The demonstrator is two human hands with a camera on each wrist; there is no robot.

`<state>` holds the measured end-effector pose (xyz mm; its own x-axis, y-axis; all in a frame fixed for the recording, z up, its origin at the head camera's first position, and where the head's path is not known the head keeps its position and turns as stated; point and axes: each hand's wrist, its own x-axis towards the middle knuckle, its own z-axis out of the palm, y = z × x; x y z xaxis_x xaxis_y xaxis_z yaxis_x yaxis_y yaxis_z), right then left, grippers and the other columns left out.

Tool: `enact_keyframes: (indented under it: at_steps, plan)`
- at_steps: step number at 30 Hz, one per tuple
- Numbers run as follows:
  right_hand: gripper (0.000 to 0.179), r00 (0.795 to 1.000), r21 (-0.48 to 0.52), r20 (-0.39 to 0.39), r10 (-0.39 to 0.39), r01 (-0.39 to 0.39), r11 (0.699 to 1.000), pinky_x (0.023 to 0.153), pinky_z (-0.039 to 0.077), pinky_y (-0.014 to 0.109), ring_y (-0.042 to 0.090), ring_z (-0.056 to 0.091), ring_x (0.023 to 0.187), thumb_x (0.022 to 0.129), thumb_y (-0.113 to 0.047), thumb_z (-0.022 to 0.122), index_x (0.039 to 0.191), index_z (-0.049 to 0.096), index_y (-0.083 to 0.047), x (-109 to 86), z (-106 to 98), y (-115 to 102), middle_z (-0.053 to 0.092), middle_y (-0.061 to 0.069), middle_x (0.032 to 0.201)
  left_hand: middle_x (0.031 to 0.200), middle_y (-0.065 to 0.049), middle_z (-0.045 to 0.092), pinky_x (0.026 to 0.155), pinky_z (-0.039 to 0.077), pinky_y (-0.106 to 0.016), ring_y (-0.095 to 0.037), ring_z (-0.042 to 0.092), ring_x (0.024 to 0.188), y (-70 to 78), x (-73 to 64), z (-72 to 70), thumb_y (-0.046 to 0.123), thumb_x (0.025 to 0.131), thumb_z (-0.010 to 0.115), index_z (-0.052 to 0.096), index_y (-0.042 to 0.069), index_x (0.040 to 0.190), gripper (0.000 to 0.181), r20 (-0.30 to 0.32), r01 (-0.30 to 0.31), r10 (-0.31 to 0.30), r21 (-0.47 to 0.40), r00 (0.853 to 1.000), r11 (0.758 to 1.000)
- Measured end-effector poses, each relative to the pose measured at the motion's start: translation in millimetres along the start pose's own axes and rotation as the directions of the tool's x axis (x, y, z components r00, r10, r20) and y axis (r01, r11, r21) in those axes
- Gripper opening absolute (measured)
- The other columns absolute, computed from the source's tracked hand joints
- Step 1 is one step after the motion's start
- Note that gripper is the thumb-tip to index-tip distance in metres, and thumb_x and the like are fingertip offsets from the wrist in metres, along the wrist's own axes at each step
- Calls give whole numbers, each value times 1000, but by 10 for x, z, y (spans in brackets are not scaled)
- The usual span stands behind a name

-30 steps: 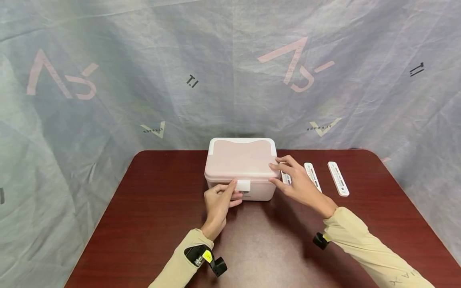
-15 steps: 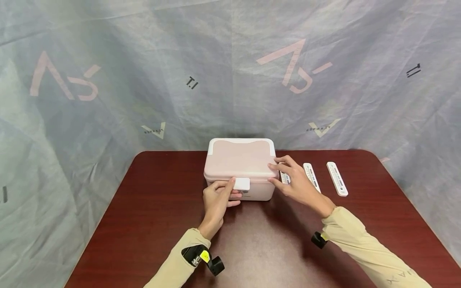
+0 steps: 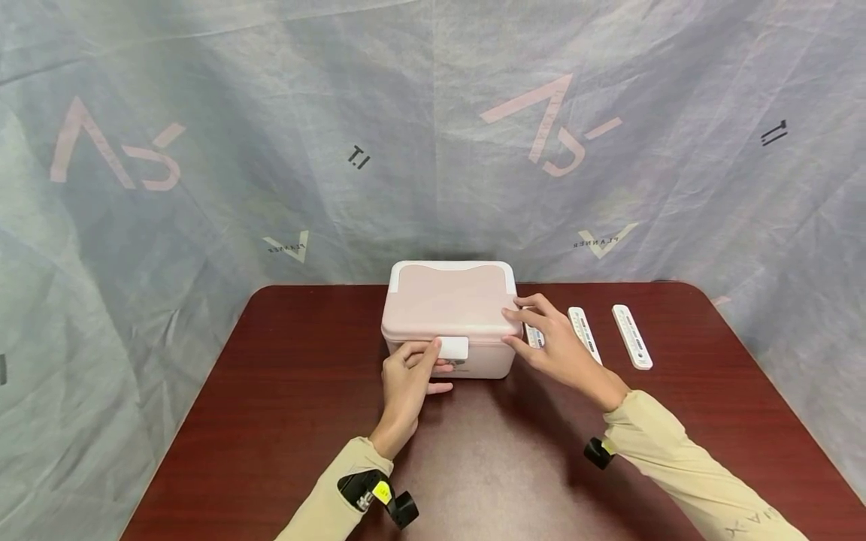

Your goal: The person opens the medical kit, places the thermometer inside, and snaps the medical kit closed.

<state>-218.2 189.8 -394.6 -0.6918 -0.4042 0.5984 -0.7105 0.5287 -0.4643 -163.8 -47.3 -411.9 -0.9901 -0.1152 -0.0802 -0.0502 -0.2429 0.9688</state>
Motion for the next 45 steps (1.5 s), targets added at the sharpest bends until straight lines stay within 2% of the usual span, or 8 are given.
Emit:
enact_keyframes:
  at_steps: [9,17,25,32,37,40,45]
  plan:
    - [41,1000,-2,-4,-10,10,1000,88,44,42,26,59,103,75,-11,80,112,69,1,-3,8,12,56,17,117,93,-33,64,61,54,-48,-44,66,85,-1,-2,-5,17,91,65,62,-8,101,27,1,20,-20,1,1000,1000]
    - [42,1000,-7,-12,-20,20,1000,88,44,42,26,59,103,75,-11,80,113,68,2,-6,8,-6,56,17,117,92,-31,65,59,55,-45,-48,63,89,-22,-58,-8,27,87,71,63,-6,100,36,-1,-21,21,-40,1000,999]
    - [42,1000,-8,-25,-17,16,1000,88,44,37,26,60,102,74,-9,80,113,68,2,-25,-3,-18,56,19,118,93,-28,65,60,55,-44,-47,63,90,-28,-63,-16,28,86,71,64,-2,99,34,18,-44,44,-45,999,998]
    - [42,999,-6,-24,-21,21,1000,87,45,42,27,60,103,74,-8,80,113,68,2,-29,0,-14,56,18,118,98,-32,62,62,55,-44,-47,62,93,-49,-83,-33,27,86,72,64,-2,101,33,34,-48,50,-60,998,997]
    - [42,999,-10,-26,-21,20,1000,90,43,34,27,59,103,74,-9,80,113,68,1,-37,1,1,57,17,118,98,-28,64,64,55,-44,-47,62,94,-90,-93,-52,24,87,70,63,-3,103,33,57,-67,71,-74,996,995]
    - [42,999,-7,-29,-27,26,1000,88,44,38,27,60,103,74,-8,80,113,68,1,-36,7,10,57,17,118,99,-27,64,65,55,-44,-46,62,95,-113,-99,-67,24,87,70,63,-3,105,33,70,-76,82,-84,994,994]
    - [43,999,2,-18,-27,27,1000,86,45,44,27,60,103,74,-9,80,114,68,1,-21,19,15,57,17,119,103,-33,61,66,55,-44,-47,61,97,-135,-115,-97,21,87,71,63,-3,106,31,73,-84,92,-106,993,991]
